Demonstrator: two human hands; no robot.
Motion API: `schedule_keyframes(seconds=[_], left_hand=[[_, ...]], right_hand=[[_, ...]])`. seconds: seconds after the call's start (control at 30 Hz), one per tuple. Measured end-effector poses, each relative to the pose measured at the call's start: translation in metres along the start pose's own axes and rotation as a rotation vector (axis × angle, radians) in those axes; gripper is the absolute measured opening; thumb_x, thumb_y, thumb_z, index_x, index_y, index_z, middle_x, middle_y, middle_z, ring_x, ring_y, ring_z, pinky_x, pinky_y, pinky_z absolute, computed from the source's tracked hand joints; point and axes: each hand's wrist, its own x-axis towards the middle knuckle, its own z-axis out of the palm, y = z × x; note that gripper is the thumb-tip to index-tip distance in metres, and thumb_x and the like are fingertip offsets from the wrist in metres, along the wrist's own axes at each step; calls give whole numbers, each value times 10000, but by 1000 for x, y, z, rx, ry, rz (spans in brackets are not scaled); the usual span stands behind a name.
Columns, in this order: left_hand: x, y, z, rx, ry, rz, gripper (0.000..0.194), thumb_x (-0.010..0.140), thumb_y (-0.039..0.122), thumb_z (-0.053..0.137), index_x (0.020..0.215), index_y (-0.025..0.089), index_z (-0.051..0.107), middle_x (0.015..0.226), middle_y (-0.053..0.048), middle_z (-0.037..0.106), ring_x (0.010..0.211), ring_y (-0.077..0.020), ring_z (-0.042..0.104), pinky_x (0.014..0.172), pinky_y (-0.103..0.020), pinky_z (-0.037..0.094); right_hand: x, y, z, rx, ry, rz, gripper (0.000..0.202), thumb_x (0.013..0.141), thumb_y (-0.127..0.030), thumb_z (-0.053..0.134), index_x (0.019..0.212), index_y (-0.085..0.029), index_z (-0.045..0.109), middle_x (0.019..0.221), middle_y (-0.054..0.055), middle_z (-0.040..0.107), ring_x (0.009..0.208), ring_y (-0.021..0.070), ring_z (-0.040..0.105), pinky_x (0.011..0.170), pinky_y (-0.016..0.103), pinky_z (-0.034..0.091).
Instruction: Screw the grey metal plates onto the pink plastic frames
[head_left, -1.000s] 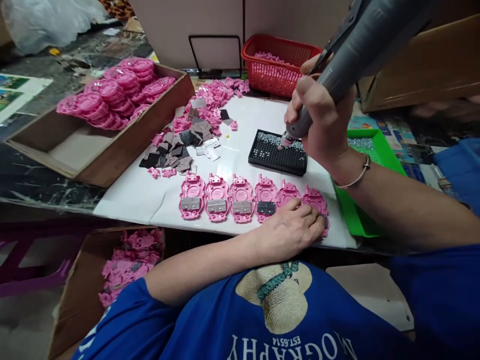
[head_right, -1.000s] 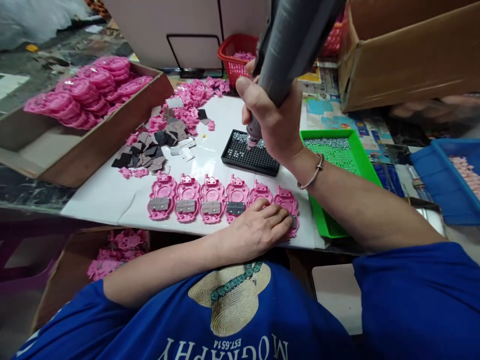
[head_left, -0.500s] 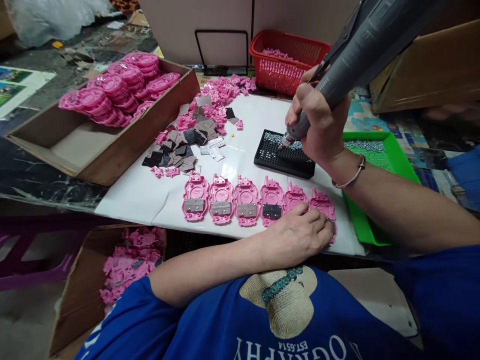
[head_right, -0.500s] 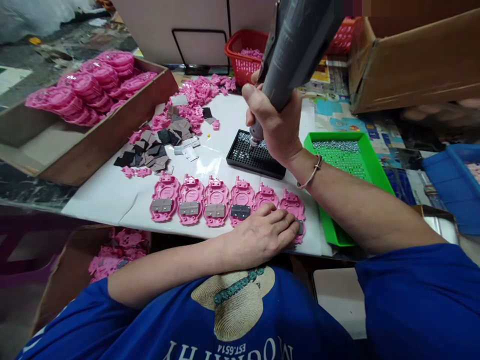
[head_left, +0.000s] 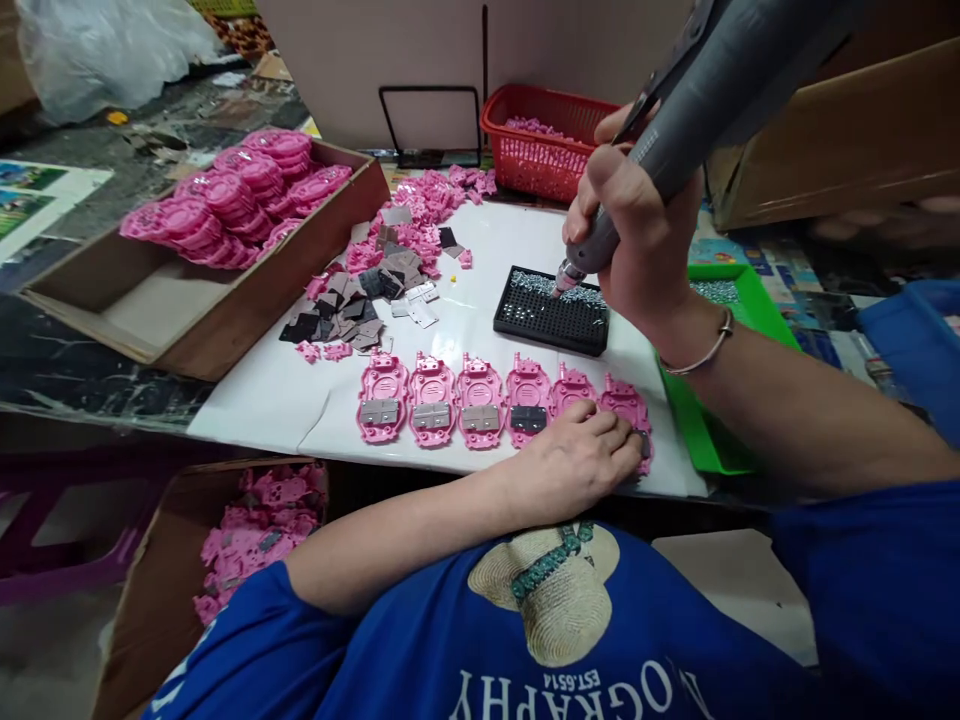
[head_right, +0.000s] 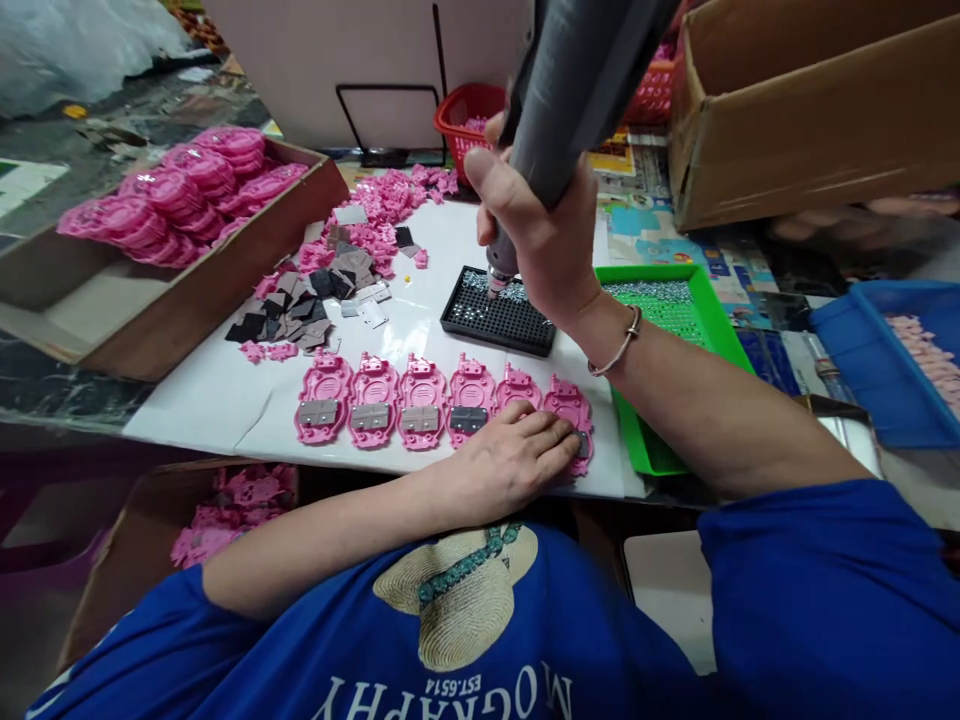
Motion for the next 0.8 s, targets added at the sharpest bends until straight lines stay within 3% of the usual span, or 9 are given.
schedule_keyframes(seconds=[0.2, 0.27, 0.37, 0.47, 0.67, 0.8], left_hand=[[1, 0, 1, -37, 13, -29, 291, 1040, 224, 400, 1218, 83, 582, 1151, -110, 672, 994, -219, 581, 858, -380, 394], [2, 0, 0, -48, 21, -33, 299, 1048, 245, 389, 1207, 88, 587, 1140, -110, 682, 982, -215, 584, 854, -382, 395], [2, 1, 0, -50, 20, -43, 306, 1053, 262, 382, 1201, 92, 589, 1137, -117, 687, 1002, -218, 590, 862, -387, 397], [2, 1, 0, -52, 8, -53, 311, 1053, 276, 385, 1212, 98, 585, 1153, -124, 685, 1035, -221, 591, 876, -385, 400], [2, 2, 0, -53, -7, -59, 309, 1051, 279, 395, 1229, 107, 580, 1182, -125, 681, 1048, -215, 594, 902, -388, 399], [2, 2, -1, -48, -10, -58, 315, 1054, 293, 391, 1221, 108, 584, 1179, -119, 685, 1042, -215, 596, 890, -387, 400]], right_hand=[[-35, -62, -32, 21, -39, 46, 85, 782, -287, 697, 788, -298, 613, 848, -57, 617, 497, 93, 503, 450, 288, 375], [-51, -71, -47, -21, -31, 69, 88, 780, -262, 722, 808, -292, 644, 701, -54, 585, 456, 101, 477, 435, 295, 359], [-69, -70, -66, -36, -7, 116, 160, 759, -314, 770, 866, -271, 659, 539, -68, 498, 408, 120, 443, 396, 302, 342], [-78, -62, -76, -16, 43, 129, 224, 749, -345, 784, 908, -296, 635, 591, -62, 536, 431, 127, 461, 398, 300, 352], [-84, -49, -80, -173, 6, 175, 374, 758, -571, 734, 997, -347, 555, 629, -51, 532, 488, 159, 512, 510, 335, 458], [-85, -47, -79, -147, 0, 185, 347, 755, -534, 749, 980, -340, 569, 598, -56, 523, 457, 151, 478, 471, 332, 430]])
